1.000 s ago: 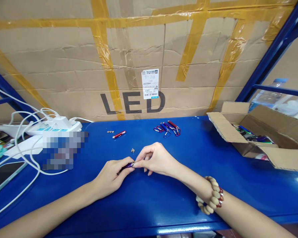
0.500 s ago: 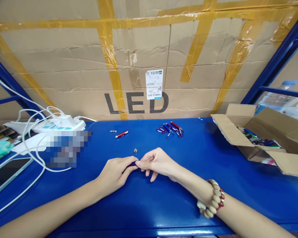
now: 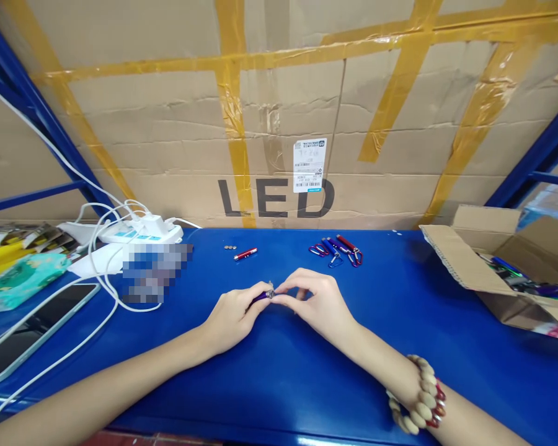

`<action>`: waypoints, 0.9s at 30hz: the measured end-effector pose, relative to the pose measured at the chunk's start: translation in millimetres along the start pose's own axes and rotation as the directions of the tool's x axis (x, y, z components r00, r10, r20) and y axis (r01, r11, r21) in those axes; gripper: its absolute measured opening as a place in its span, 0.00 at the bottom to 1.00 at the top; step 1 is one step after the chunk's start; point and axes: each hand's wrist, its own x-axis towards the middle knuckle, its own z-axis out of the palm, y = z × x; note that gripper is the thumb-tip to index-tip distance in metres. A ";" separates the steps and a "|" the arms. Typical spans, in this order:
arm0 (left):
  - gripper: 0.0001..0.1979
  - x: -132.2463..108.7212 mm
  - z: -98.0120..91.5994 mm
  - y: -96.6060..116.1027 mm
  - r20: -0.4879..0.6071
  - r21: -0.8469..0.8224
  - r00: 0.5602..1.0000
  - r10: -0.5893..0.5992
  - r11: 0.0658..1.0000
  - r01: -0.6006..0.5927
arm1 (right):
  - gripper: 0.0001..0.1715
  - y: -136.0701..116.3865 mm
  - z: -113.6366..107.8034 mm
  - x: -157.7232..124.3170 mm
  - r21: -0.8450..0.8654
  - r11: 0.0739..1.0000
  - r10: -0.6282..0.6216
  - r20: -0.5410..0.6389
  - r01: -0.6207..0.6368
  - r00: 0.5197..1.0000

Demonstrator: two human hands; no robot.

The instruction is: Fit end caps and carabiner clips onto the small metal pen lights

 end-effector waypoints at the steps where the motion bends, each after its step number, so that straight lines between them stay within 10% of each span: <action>1: 0.09 0.0 0.4 -0.3 0.001 -0.006 1.000 0.004 1.000 -0.004 | 0.15 0.6 -0.9 -0.5 -0.041 0.996 -0.073 0.000 0.073 0.997; 6: 0.10 1.3 2.2 -2.8 0.016 -0.040 0.999 0.052 0.998 -0.051 | 0.14 4.6 -1.8 -2.3 -0.127 0.965 -0.228 0.031 0.230 0.973; 22: 0.09 5.6 -1.7 -11.0 0.090 -0.127 0.974 0.207 0.973 -0.195 | 0.21 11.1 -3.8 1.6 -0.096 0.982 -0.153 0.073 0.160 0.986; 27: 0.09 5.2 -2.3 -13.1 0.087 -0.157 0.964 0.251 0.959 -0.235 | 0.20 8.3 -7.3 -1.6 -0.197 0.933 -0.242 0.278 0.301 0.930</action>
